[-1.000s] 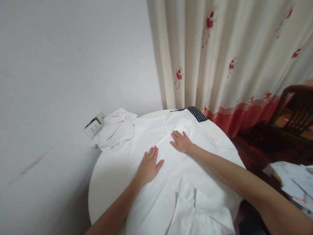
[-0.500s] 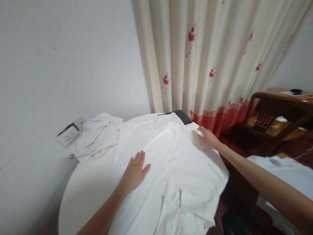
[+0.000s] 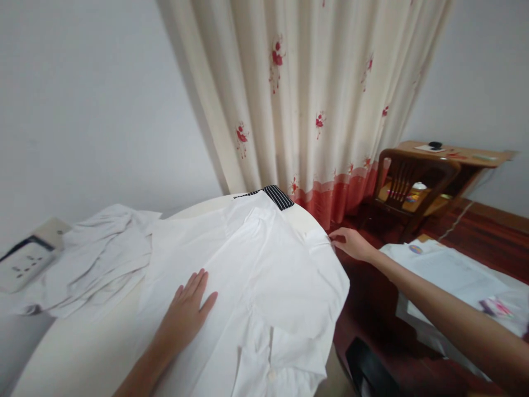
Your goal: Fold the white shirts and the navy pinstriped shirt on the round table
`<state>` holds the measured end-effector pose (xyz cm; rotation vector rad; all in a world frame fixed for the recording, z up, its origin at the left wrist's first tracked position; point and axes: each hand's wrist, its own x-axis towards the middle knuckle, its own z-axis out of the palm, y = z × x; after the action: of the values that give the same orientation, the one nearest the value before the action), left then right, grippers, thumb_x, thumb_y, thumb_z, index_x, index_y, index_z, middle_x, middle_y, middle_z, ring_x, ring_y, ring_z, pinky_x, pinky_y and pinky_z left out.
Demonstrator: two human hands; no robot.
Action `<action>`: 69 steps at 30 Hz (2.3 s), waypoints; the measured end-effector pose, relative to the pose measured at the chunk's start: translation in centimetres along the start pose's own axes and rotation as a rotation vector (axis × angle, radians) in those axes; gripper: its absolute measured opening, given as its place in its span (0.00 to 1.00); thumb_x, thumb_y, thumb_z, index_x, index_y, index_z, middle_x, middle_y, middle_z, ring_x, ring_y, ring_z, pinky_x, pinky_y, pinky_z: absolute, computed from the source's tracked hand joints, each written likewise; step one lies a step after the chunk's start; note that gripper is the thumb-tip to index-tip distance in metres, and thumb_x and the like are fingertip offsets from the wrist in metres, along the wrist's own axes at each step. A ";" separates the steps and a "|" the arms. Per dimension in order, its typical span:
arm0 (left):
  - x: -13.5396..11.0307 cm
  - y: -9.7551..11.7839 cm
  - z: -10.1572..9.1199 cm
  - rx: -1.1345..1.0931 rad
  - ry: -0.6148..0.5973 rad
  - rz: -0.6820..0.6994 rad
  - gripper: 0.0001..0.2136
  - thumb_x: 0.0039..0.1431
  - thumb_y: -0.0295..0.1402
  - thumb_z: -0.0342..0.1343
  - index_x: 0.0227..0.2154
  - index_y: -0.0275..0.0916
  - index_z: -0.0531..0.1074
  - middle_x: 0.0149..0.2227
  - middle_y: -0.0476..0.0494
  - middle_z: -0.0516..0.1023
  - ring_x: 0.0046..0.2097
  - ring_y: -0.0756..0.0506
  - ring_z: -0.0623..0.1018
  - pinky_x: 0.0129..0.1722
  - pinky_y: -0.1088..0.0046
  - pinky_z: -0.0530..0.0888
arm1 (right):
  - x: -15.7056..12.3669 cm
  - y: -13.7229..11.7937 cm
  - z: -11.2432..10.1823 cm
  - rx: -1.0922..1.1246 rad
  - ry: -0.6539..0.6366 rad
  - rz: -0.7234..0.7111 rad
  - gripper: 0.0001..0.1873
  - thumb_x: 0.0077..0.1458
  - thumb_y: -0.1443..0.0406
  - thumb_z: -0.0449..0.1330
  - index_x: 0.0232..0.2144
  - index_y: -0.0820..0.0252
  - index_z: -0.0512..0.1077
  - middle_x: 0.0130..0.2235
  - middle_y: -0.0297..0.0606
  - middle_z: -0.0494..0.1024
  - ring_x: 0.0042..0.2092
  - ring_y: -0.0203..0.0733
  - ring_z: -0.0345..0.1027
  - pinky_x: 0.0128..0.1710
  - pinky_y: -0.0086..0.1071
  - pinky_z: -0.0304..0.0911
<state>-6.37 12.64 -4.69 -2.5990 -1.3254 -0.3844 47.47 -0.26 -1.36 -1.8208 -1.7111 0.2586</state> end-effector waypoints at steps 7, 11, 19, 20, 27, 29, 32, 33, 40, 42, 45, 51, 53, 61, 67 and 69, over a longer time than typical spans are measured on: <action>0.2 -0.6 0.3 -0.022 -0.046 -0.010 0.31 0.66 0.46 0.41 0.64 0.28 0.63 0.66 0.31 0.64 0.68 0.34 0.63 0.64 0.49 0.64 | -1.9 2.4 1.1 0.091 -0.061 0.079 0.15 0.53 0.66 0.59 0.41 0.60 0.81 0.43 0.42 0.83 0.43 0.48 0.77 0.48 0.37 0.68; 0.2 -0.7 0.4 -0.016 -0.046 -0.011 0.32 0.67 0.46 0.38 0.65 0.28 0.61 0.67 0.32 0.62 0.68 0.34 0.61 0.65 0.49 0.63 | -2.8 1.6 1.8 0.104 -0.072 0.045 0.16 0.53 0.66 0.59 0.42 0.59 0.81 0.45 0.42 0.83 0.44 0.48 0.76 0.47 0.36 0.67; 0.2 -0.7 0.5 -0.025 -0.029 -0.003 0.32 0.66 0.46 0.39 0.64 0.27 0.62 0.67 0.30 0.62 0.68 0.33 0.62 0.64 0.48 0.63 | -1.8 2.0 2.2 -0.021 -0.004 0.097 0.12 0.53 0.67 0.58 0.36 0.59 0.81 0.40 0.41 0.83 0.40 0.45 0.74 0.43 0.33 0.66; 0.2 -0.7 0.6 -0.026 -0.030 -0.003 0.32 0.66 0.46 0.39 0.64 0.27 0.62 0.67 0.29 0.61 0.68 0.33 0.62 0.64 0.48 0.63 | -1.8 2.1 2.3 -0.028 -0.019 0.096 0.12 0.52 0.67 0.60 0.37 0.58 0.81 0.41 0.41 0.82 0.41 0.46 0.74 0.43 0.33 0.66; 0.1 -0.7 0.6 -0.035 -0.005 -0.003 0.31 0.66 0.45 0.41 0.64 0.29 0.63 0.67 0.30 0.63 0.68 0.33 0.63 0.64 0.48 0.64 | -1.5 2.6 2.9 -0.071 -0.006 0.126 0.10 0.53 0.69 0.56 0.28 0.60 0.78 0.35 0.41 0.82 0.38 0.44 0.74 0.40 0.32 0.64; 0.0 -0.5 0.7 -0.035 -0.003 -0.001 0.31 0.66 0.45 0.41 0.64 0.28 0.63 0.66 0.30 0.63 0.67 0.33 0.63 0.63 0.47 0.64 | -1.4 2.6 1.9 -0.042 0.060 0.108 0.10 0.54 0.67 0.55 0.31 0.60 0.77 0.36 0.41 0.82 0.37 0.44 0.74 0.39 0.32 0.65; 0.1 -0.3 0.6 -0.037 -0.004 0.000 0.31 0.66 0.45 0.41 0.64 0.28 0.64 0.67 0.30 0.62 0.67 0.33 0.64 0.63 0.48 0.64 | -0.8 1.3 -0.7 0.008 0.160 0.093 0.10 0.57 0.64 0.54 0.32 0.60 0.75 0.35 0.41 0.81 0.35 0.43 0.74 0.37 0.33 0.65; 0.1 -0.2 0.6 -0.038 -0.003 -0.001 0.30 0.66 0.45 0.41 0.64 0.29 0.64 0.67 0.31 0.63 0.67 0.33 0.64 0.63 0.48 0.64 | -0.5 0.5 -1.8 0.012 0.189 0.084 0.11 0.58 0.63 0.54 0.32 0.60 0.75 0.34 0.40 0.81 0.35 0.43 0.73 0.36 0.33 0.65; 0.2 0.3 -0.2 -0.053 -0.026 -0.020 0.30 0.66 0.46 0.41 0.63 0.30 0.64 0.67 0.31 0.63 0.67 0.34 0.64 0.64 0.49 0.64 | 4.1 -10.5 -5.6 -0.216 0.165 -0.093 0.09 0.60 0.64 0.55 0.34 0.59 0.76 0.35 0.39 0.81 0.35 0.42 0.73 0.35 0.30 0.60; 0.1 0.4 -0.4 -0.062 -0.037 -0.025 0.30 0.67 0.46 0.42 0.64 0.30 0.64 0.67 0.31 0.62 0.68 0.34 0.63 0.64 0.48 0.63 | 5.5 -14.1 -4.8 -0.321 0.120 -0.176 0.10 0.61 0.65 0.55 0.34 0.59 0.76 0.37 0.40 0.82 0.37 0.42 0.73 0.36 0.30 0.59; 0.0 0.7 -0.7 -0.078 -0.059 -0.039 0.30 0.67 0.45 0.42 0.64 0.29 0.63 0.67 0.30 0.61 0.68 0.33 0.62 0.65 0.48 0.62 | 7.0 -18.2 -1.9 -0.390 0.005 -0.308 0.11 0.61 0.66 0.55 0.33 0.59 0.77 0.38 0.41 0.82 0.40 0.43 0.74 0.37 0.30 0.58; -0.2 1.1 -1.4 -0.123 -0.073 -0.048 0.29 0.68 0.44 0.43 0.65 0.31 0.62 0.68 0.30 0.60 0.69 0.34 0.61 0.65 0.48 0.61 | 7.5 -19.8 5.9 -0.209 -0.338 -0.413 0.12 0.59 0.69 0.55 0.34 0.58 0.80 0.39 0.41 0.83 0.40 0.45 0.76 0.40 0.31 0.63; -0.2 1.2 -1.6 -0.137 -0.083 -0.051 0.29 0.68 0.45 0.43 0.65 0.31 0.62 0.68 0.30 0.59 0.69 0.34 0.61 0.66 0.48 0.60 | 7.0 -18.6 7.1 -0.031 -0.447 -0.508 0.15 0.59 0.71 0.53 0.38 0.57 0.80 0.42 0.40 0.83 0.43 0.45 0.76 0.44 0.33 0.65; -0.3 1.4 -1.5 -0.162 -0.065 -0.043 0.29 0.69 0.45 0.43 0.65 0.32 0.62 0.69 0.32 0.58 0.69 0.35 0.59 0.67 0.48 0.57 | 3.4 -7.3 2.6 0.107 -0.024 -0.195 0.14 0.56 0.65 0.59 0.45 0.57 0.77 0.47 0.45 0.80 0.48 0.49 0.73 0.51 0.44 0.67; -0.2 1.3 -1.2 -0.141 -0.057 -0.048 0.29 0.68 0.45 0.43 0.65 0.32 0.63 0.68 0.31 0.59 0.69 0.34 0.60 0.66 0.48 0.59 | -1.3 -0.3 1.6 0.065 0.056 -0.012 0.15 0.57 0.59 0.60 0.45 0.59 0.75 0.46 0.46 0.79 0.46 0.49 0.73 0.51 0.43 0.67; -0.2 1.3 -1.1 -0.138 -0.040 -0.047 0.28 0.68 0.44 0.42 0.64 0.32 0.64 0.68 0.31 0.61 0.69 0.34 0.61 0.65 0.48 0.60 | -1.7 -0.1 1.7 0.063 0.046 0.011 0.15 0.56 0.59 0.61 0.44 0.59 0.75 0.46 0.46 0.79 0.46 0.49 0.73 0.52 0.43 0.66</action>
<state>-5.57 11.42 -3.76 -2.7047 -1.4232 -0.4484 46.28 -1.42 -3.12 -1.7768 -1.6436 0.2700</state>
